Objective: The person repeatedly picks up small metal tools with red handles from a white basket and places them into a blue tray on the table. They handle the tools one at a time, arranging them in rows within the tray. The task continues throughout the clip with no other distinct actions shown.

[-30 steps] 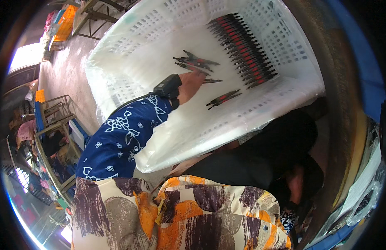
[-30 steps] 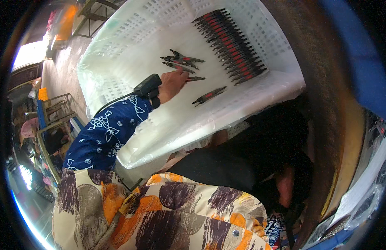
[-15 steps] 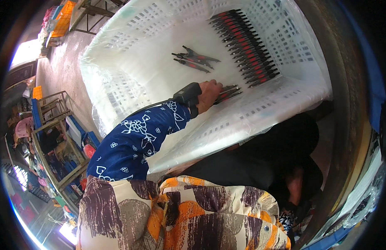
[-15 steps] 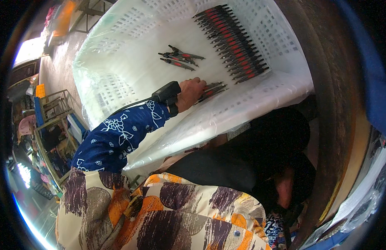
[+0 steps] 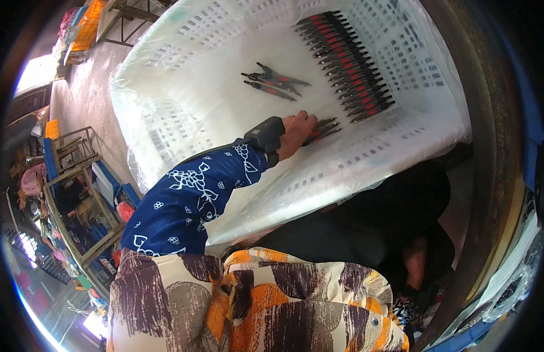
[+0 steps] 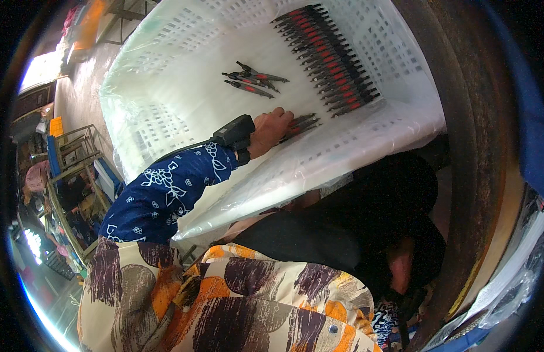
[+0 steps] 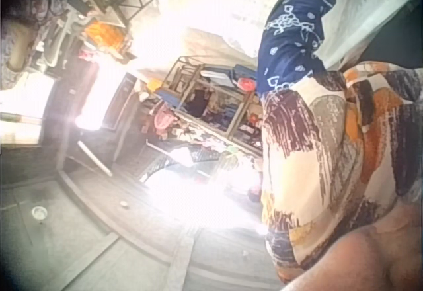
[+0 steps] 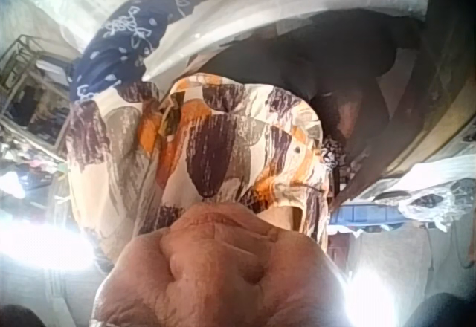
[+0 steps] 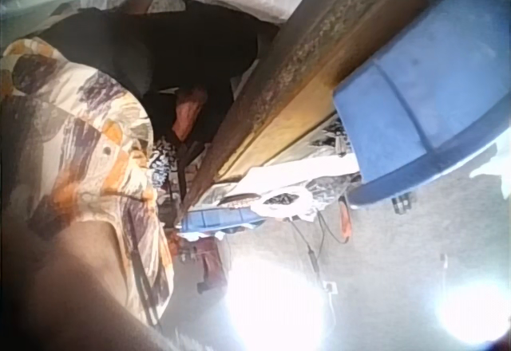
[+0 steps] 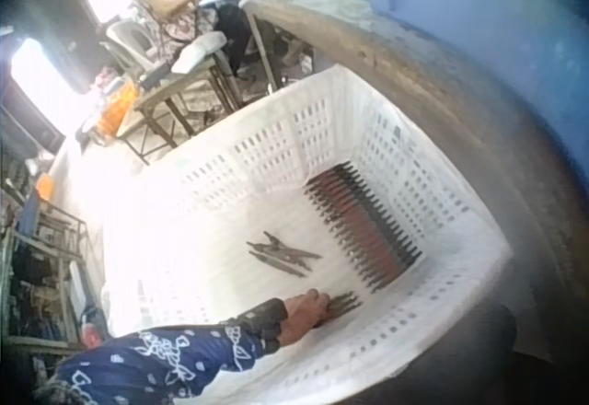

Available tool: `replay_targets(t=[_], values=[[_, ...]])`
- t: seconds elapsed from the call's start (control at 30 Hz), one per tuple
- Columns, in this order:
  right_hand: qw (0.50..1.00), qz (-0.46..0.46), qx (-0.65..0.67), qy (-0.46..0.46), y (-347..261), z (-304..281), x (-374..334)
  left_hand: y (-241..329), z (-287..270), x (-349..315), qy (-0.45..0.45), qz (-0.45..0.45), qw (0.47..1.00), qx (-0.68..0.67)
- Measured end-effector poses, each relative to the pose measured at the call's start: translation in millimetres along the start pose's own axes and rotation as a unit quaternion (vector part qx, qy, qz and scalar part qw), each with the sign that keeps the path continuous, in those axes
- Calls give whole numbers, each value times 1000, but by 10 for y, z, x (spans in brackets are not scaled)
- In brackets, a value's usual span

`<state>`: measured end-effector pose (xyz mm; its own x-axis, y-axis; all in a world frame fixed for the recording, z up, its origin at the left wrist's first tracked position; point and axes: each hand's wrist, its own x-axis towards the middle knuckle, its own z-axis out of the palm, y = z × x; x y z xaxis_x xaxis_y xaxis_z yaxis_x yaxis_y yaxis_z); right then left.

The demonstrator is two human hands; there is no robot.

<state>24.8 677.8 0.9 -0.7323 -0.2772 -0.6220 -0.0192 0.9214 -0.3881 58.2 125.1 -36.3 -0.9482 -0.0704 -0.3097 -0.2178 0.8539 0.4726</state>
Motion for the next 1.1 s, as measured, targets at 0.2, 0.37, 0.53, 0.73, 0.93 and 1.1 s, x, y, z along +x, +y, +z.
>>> replay_targets(t=[0.2, 0.37, 0.53, 0.73, 0.93, 1.1], values=[[1000, -1, 19, -4, 154, 59, 13, -33, 85, 31, 47, 8, 998, -34], [999, -3, 48, -1, 257, 141, 51, -56, 105, 12, 90, 43, 993, -59], [997, -35, -64, 5, 33, 37, 37, -199, -30, 98, 17, 11, 1000, -12], [997, -35, -60, 36, -556, -160, -32, -610, -508, -42, 137, -37, 986, 86], [999, -4, -20, 30, -928, -270, -54, -620, -676, -55, 157, -4, 972, 174], [996, -47, -45, 57, -875, -244, -49, -611, -715, -37, 63, -28, 979, 194]])
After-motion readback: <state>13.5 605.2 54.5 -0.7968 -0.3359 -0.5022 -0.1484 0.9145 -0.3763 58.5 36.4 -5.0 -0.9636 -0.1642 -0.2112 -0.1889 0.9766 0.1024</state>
